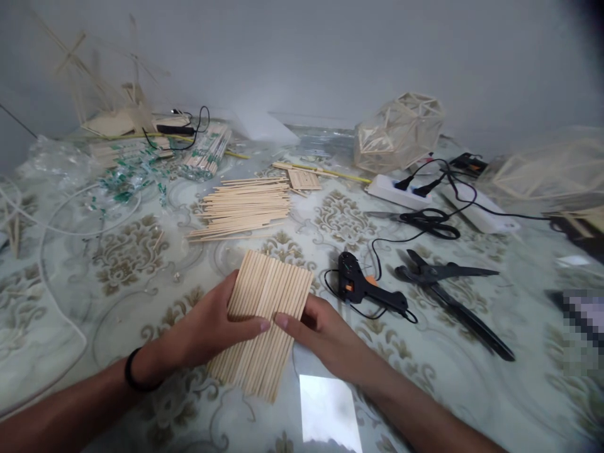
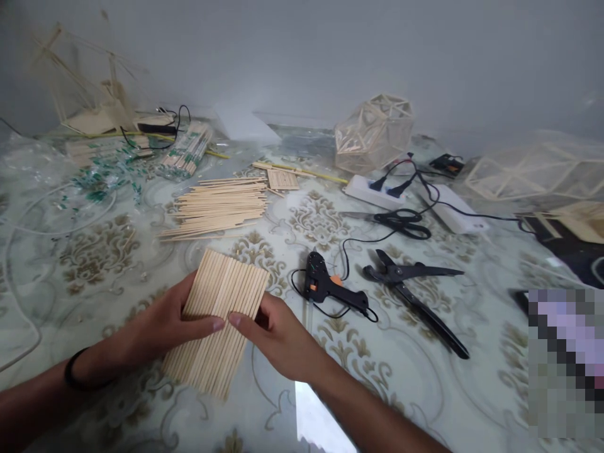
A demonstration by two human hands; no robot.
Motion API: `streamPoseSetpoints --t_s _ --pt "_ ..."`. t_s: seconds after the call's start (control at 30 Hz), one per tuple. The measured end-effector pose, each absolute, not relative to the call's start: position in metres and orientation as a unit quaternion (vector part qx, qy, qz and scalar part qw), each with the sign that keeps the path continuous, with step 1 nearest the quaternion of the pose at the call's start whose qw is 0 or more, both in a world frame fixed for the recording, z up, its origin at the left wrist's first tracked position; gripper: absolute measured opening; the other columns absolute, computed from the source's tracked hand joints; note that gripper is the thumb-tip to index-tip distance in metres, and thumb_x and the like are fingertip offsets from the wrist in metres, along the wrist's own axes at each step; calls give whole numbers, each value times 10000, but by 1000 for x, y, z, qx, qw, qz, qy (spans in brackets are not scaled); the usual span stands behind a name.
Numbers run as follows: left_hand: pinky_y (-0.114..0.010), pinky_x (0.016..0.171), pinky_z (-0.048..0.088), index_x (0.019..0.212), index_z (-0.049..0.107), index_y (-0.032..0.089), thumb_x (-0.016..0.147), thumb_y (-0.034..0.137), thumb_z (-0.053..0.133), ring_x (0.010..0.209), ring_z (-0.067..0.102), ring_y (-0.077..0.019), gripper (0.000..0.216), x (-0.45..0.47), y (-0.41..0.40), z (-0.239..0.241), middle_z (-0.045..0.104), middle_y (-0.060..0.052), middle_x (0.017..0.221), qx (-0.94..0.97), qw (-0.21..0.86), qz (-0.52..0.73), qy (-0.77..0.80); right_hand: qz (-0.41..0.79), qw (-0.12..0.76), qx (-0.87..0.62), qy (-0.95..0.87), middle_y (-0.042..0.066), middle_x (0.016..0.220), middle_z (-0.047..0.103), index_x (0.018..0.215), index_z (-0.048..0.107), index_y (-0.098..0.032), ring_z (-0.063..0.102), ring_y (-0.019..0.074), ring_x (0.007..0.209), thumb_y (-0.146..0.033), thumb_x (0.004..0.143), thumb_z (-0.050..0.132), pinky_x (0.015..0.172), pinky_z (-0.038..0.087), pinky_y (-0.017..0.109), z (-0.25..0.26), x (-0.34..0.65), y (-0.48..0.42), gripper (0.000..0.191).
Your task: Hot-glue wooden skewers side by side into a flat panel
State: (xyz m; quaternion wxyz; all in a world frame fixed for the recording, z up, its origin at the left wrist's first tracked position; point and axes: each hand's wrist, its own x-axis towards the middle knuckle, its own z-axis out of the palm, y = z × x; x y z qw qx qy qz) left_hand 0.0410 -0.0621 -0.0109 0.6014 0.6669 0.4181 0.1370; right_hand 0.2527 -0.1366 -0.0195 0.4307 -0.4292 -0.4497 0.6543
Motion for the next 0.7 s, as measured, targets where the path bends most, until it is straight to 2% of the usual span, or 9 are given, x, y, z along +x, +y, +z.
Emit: streamPoseSetpoints --t_s 0.33,0.53,0.57,0.63,0.7 --pt "-444 942 573 1402 440 268 791 288 803 1138 640 -274 711 37 -60 -6 633 -63 1337 688 619 109 363 618 497 -461 -397 60 1053 791 1114 709 -202 731 229 996 -480 929 737 903 576 372 -30 253 -136 335" --pt "-476 1043 549 1443 403 273 731 257 851 1246 586 -289 842 37 -57 -3 576 -69 1393 696 632 111 323 614 546 -471 -321 28 982 791 1055 733 -225 728 194 909 -454 904 783 839 554 328 -43 252 -135 279" --pt "-463 986 587 1440 409 266 752 299 847 1205 617 -286 816 37 -57 -2 592 -79 1366 679 651 105 322 613 554 -473 -307 25 968 790 1036 734 -225 728 191 899 -454 896 792 837 552 328 -44 252 -135 275" --pt "-382 726 653 1426 427 235 856 418 763 989 711 -257 687 39 -57 1 660 -95 1210 623 707 74 328 611 567 -472 -286 22 953 788 1023 735 -225 729 193 893 -460 884 803 849 552 337 -45 252 -134 282" --pt "-282 494 595 1410 439 202 942 499 647 740 733 -212 592 41 -58 2 693 -83 1022 571 755 41 319 611 573 -470 -279 23 954 785 1022 732 -224 731 194 887 -451 870 818 851 554 341 -44 253 -133 287"
